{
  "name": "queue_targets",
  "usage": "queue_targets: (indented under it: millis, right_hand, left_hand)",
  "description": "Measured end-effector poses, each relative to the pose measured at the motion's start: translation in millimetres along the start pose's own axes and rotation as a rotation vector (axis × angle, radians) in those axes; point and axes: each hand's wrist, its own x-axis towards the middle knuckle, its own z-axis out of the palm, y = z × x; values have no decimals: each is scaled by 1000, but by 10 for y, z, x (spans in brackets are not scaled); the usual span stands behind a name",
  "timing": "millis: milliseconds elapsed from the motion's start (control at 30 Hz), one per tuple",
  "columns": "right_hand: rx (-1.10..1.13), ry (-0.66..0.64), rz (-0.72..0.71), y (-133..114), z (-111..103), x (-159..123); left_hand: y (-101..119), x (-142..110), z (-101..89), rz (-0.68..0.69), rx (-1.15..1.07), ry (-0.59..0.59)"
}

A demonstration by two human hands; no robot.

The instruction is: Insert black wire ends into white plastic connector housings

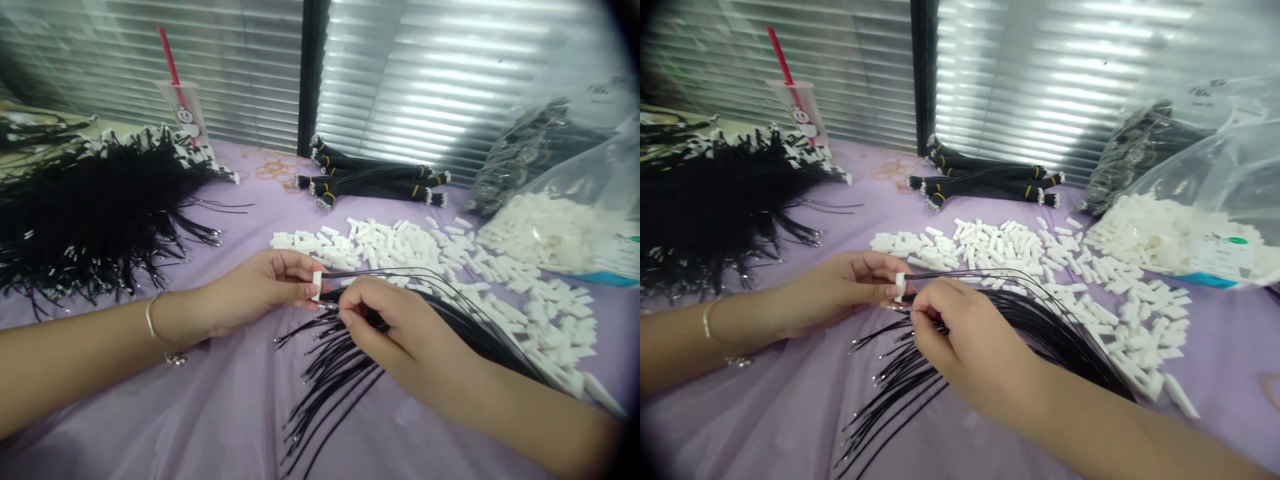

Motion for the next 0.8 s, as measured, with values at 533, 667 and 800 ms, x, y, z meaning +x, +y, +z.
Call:
queue_targets:
  millis: [533, 667, 800]
  right_hand:
    - [57, 51, 211, 78, -93, 136]
    - [24, 53, 210, 68, -99, 125]
    - [-3, 73, 200, 67, -93, 126]
  left_hand:
    - [4, 2, 4, -37, 83, -42]
    - [6, 1, 8, -54, 126, 2]
    - [4, 2, 10, -44, 159, -3]
